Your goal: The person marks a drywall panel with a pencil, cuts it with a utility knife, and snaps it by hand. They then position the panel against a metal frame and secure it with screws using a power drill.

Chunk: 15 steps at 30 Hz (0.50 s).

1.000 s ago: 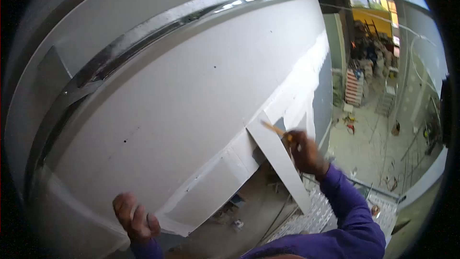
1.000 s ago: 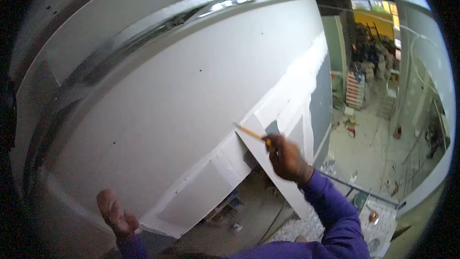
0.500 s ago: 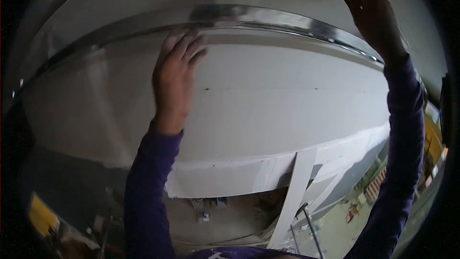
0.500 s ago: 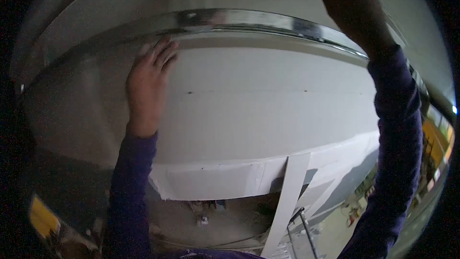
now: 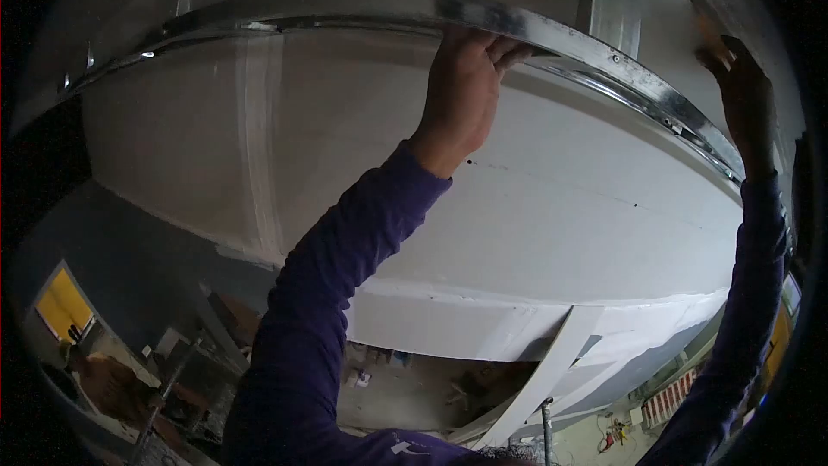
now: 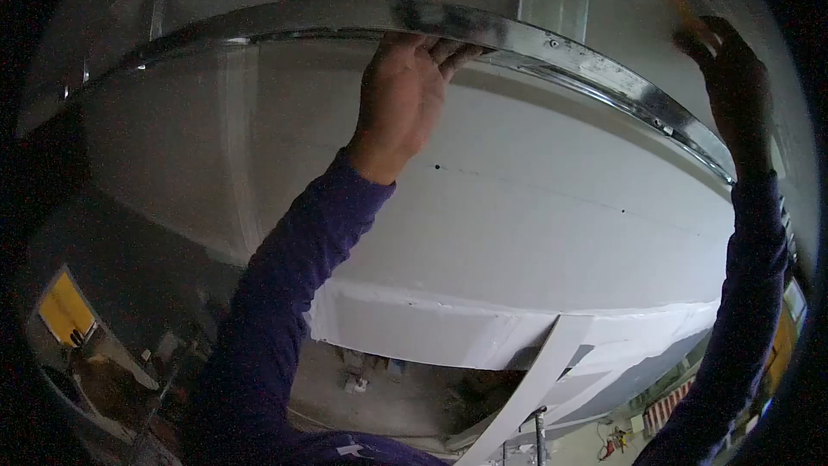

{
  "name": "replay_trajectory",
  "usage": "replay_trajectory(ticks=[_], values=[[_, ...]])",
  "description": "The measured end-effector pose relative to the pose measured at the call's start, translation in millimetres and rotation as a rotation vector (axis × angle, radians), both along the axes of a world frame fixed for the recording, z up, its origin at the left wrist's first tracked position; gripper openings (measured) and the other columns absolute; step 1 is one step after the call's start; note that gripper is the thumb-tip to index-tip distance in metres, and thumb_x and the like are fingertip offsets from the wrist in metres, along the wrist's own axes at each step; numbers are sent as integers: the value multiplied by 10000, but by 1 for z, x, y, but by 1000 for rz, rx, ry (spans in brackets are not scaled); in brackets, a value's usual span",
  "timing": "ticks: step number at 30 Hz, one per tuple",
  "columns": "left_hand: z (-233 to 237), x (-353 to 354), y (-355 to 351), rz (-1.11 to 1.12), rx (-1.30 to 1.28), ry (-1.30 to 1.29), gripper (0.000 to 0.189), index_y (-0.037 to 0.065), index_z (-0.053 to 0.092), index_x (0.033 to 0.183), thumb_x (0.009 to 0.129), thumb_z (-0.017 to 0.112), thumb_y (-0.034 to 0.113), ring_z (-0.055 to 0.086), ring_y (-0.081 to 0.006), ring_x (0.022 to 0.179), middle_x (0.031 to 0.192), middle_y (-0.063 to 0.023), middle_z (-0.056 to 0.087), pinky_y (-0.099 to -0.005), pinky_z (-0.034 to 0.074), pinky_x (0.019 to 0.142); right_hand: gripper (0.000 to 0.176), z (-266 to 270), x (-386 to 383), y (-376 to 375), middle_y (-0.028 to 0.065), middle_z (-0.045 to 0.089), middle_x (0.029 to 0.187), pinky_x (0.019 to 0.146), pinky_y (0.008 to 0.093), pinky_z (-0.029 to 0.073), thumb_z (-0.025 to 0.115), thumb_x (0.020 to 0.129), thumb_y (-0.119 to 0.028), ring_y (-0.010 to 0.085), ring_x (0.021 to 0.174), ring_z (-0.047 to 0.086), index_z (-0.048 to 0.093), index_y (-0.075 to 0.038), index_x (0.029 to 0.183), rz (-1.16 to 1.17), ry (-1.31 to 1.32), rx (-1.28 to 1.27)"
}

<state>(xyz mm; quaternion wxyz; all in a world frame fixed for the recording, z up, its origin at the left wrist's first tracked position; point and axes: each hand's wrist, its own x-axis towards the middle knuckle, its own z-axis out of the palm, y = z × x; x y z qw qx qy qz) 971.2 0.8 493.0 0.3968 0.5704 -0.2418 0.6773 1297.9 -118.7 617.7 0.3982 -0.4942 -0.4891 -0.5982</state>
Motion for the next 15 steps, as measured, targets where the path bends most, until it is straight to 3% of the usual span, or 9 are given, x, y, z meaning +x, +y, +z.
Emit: replay_trajectory(ticks=[3,4,6,8,9,11,12,13,15], values=[[13,-17,21,-58,22,-64,368,52,521,1249,1000,567,320,633,-197,1054,1159,-86,631,-364,495,958,572,11,21,-8,145,590,1350,1001,404,473,630,918,-513,281,1180,611,576,-135,1343,77,86,-16],[21,-20,13,-18,43,-15,399,42,525,1257,991,581,335,636,-200,1048,1162,-99,637,-363,504,946,584,18,31,-23,136,562,1386,1024,408,458,605,924,-536,282,1196,602,571,-138,1349,-95,26,16],[35,-23,-8,63,75,92,462,23,532,1275,974,609,365,643,-205,1036,1167,-125,650,-360,524,921,591,10,33,-28,139,570,1376,1032,426,451,577,928,-561,289,1201,599,577,-141,1344,-181,74,212],[49,-22,-10,-29,40,159,458,44,545,1295,965,614,353,605,-269,1132,1218,-171,636,-432,468,996,640,14,13,-50,147,684,852,757,417,527,746,768,-601,299,791,666,659,12,927,270,-248,268],[56,-21,-9,-75,22,189,457,54,551,1306,960,617,347,586,-301,1181,1244,-194,630,-468,441,1034,593,-3,-20,-74,187,696,851,706,401,538,797,768,-509,321,770,675,657,47,916,46,-108,275],[64,-20,-8,-157,108,217,409,58,560,1261,941,636,302,582,-311,1111,1192,-186,614,-489,447,986,612,57,15,-91,194,695,833,705,415,532,778,783,-518,344,756,676,667,60,952,-48,452,103],[66,-18,-8,-203,151,230,386,60,564,1238,932,645,280,579,-315,1077,1166,-182,606,-499,451,962,619,-4,-16,-108,195,692,820,707,420,530,772,786,-523,351,750,673,669,61,962,-139,-96,269],[66,-16,-8,-139,200,237,405,68,551,1275,952,621,303,580,-303,1120,1210,-175,605,-478,468,981,621,-1,-6,-116,196,685,790,710,445,526,747,807,-539,369,727,659,676,59,958,-128,-148,274],[59,-17,-2,-23,299,255,447,86,526,1350,993,573,350,580,-277,1206,1297,-161,603,-434,502,1020,607,2,4,-137,198,681,848,765,451,522,766,803,-513,369,791,652,668,57,989,-173,-14,157]])
